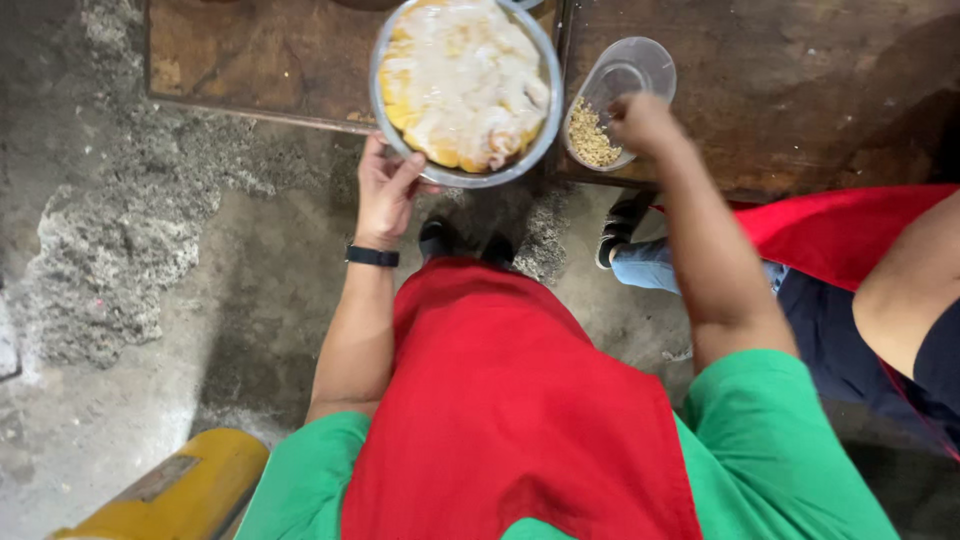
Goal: The person picks up toppings from a plastic container by hand and sprinkles them onto the glazed tops of several round cakes arranged in metal tins on a wooden table.
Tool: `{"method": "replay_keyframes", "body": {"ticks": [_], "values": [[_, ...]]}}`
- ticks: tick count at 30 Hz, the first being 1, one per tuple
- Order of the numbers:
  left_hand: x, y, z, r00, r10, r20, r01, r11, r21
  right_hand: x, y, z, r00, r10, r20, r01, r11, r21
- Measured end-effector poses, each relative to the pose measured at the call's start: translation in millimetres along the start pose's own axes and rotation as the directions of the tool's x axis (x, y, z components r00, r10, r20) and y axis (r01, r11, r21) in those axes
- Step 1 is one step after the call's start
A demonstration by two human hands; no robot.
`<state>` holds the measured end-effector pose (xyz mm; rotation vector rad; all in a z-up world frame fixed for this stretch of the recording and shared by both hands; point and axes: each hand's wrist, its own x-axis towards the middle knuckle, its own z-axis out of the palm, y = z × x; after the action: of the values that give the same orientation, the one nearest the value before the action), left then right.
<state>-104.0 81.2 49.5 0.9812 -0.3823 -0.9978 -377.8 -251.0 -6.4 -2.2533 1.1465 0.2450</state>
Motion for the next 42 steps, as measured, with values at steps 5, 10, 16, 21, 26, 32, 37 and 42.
{"method": "replay_keyframes", "body": {"ticks": [5, 10, 16, 21, 26, 32, 37, 42], "values": [[-19, -7, -18, 0.997, 0.055, -0.046, -0.058, 0.996, -0.066, 0, 3, 51, 0.951, -0.209, -0.226, 0.219, 0.976, 0.017], [-25, -17, -14, 0.995, 0.015, -0.102, -0.018, 1.0, -0.021, 19, 11, 70, 0.932, -0.223, -0.287, 0.226, 0.974, -0.021], [-13, -27, -1, 0.998, -0.035, -0.045, 0.032, 0.997, -0.075, 34, 41, 62, 0.968, 0.032, -0.248, 0.094, 0.872, 0.481], [2, -46, 13, 0.999, -0.033, 0.005, 0.034, 0.996, -0.081, -8, 4, -15, 0.998, 0.055, 0.02, -0.027, 0.116, 0.993], [12, -55, 37, 0.995, -0.077, 0.065, 0.079, 0.996, -0.029, -51, -117, -92, 0.952, -0.275, -0.131, 0.278, 0.605, 0.746], [14, -53, 47, 0.979, -0.143, 0.148, 0.151, 0.987, -0.046, -41, -200, -93, 0.757, -0.564, -0.331, 0.59, 0.807, -0.026], [19, -46, 38, 0.977, -0.147, 0.154, 0.165, 0.98, -0.111, -44, -230, -86, 0.842, -0.529, -0.104, 0.529, 0.848, -0.031], [37, -32, 2, 0.977, -0.13, 0.169, 0.164, 0.964, -0.208, -40, -243, -99, 0.785, -0.619, 0.024, 0.611, 0.767, -0.195]]}}
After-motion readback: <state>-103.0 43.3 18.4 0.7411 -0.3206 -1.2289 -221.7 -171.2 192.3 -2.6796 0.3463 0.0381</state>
